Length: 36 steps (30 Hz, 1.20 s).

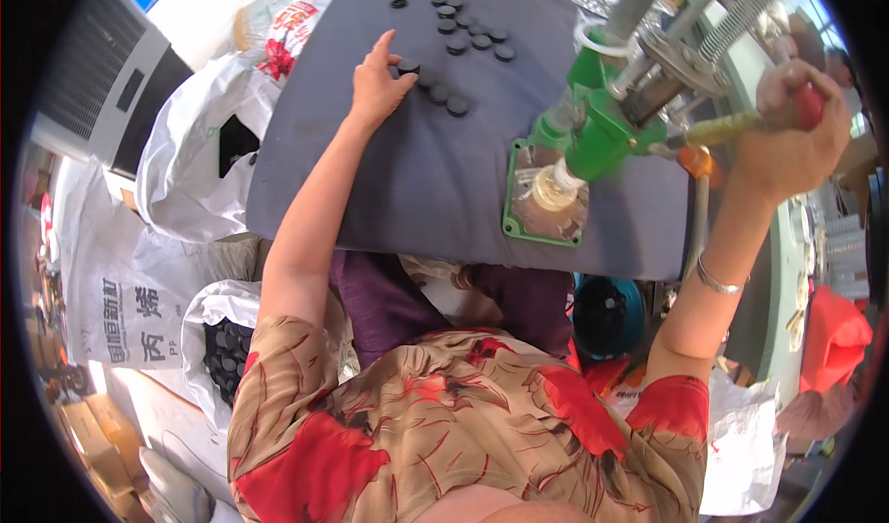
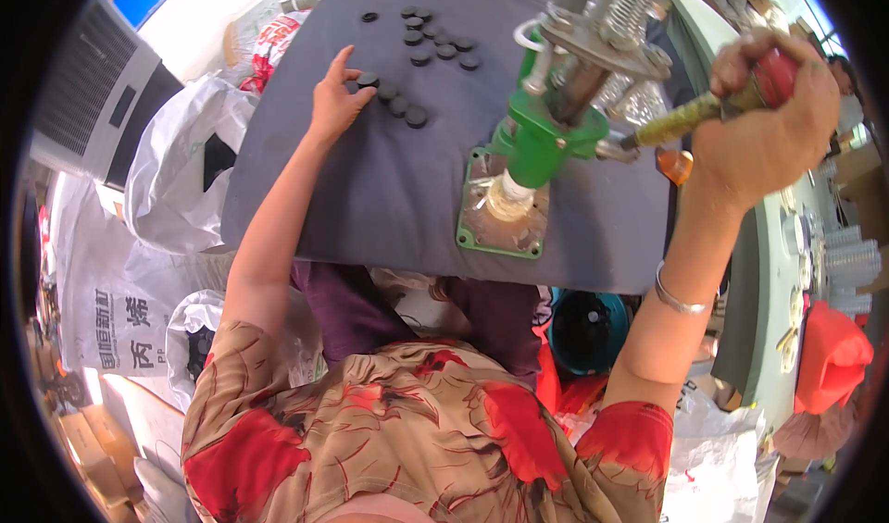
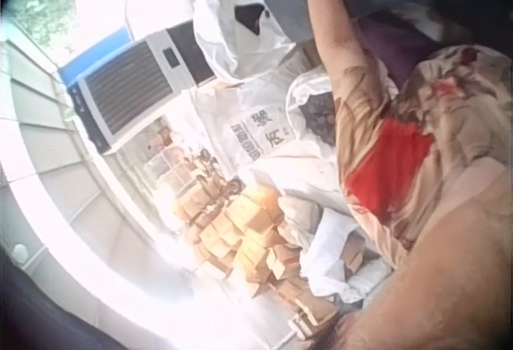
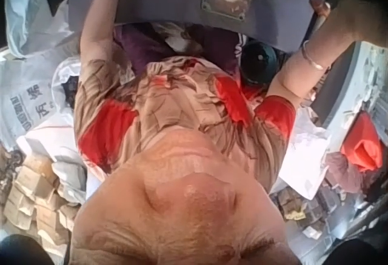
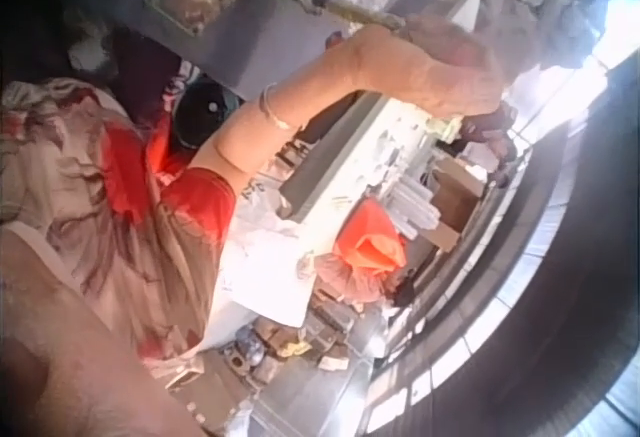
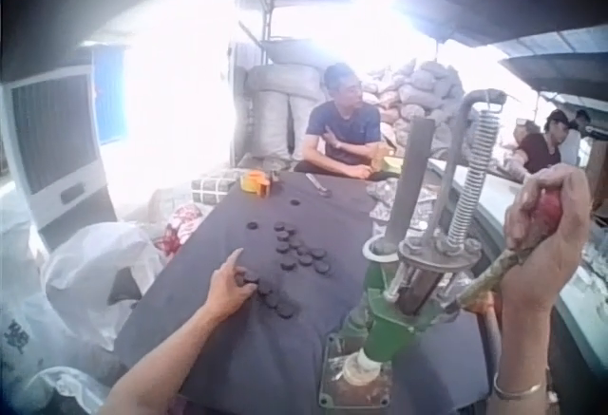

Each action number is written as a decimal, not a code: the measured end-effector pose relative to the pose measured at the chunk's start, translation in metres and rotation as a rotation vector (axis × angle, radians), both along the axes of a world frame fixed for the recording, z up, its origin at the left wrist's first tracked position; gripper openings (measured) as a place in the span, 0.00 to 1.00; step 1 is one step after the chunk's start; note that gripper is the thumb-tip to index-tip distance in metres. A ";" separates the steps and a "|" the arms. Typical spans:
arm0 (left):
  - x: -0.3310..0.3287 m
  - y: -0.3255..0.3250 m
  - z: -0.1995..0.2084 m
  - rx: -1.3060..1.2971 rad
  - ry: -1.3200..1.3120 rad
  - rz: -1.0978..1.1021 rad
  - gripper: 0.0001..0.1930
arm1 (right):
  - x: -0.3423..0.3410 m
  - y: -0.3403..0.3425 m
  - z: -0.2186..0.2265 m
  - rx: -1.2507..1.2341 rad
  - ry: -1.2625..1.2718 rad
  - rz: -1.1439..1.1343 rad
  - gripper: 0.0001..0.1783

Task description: The person operates a hand press to assemble or process small black plastic components.

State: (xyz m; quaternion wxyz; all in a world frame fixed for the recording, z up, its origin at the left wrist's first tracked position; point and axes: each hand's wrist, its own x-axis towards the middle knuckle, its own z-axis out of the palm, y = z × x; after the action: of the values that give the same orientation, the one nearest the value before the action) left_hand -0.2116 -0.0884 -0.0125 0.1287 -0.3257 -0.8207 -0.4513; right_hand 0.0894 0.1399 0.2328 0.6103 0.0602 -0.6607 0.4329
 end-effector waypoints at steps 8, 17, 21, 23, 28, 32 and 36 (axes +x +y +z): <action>0.153 0.017 0.042 0.055 -0.054 -0.494 0.43 | -0.008 -0.003 0.003 0.029 0.082 -0.133 0.21; 0.197 0.055 0.034 0.027 -0.071 -0.584 0.43 | -0.007 -0.016 0.002 0.099 0.046 -0.364 0.16; 0.199 0.061 0.032 0.051 -0.088 -0.587 0.39 | -0.008 -0.019 0.004 -0.011 0.094 -0.233 0.16; 0.199 0.061 0.034 0.049 -0.095 -0.588 0.40 | -0.004 -0.014 0.003 -0.026 0.090 -0.232 0.16; 0.198 0.061 0.033 -0.002 -0.095 -0.580 0.43 | 0.025 -0.019 -0.019 0.324 0.040 -0.599 0.10; 0.198 0.061 0.034 0.008 -0.115 -0.577 0.43 | 0.054 -0.033 -0.037 0.247 0.145 0.177 0.10; 0.195 0.059 0.029 0.027 -0.135 -0.573 0.42 | 0.071 -0.047 -0.066 0.352 0.100 0.190 0.12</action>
State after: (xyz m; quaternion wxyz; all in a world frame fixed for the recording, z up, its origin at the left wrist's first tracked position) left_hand -0.0162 -0.0290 0.0161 -0.0543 -0.5117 -0.6960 -0.5008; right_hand 0.1605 0.0928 0.1672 0.5789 0.2495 -0.6862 0.3630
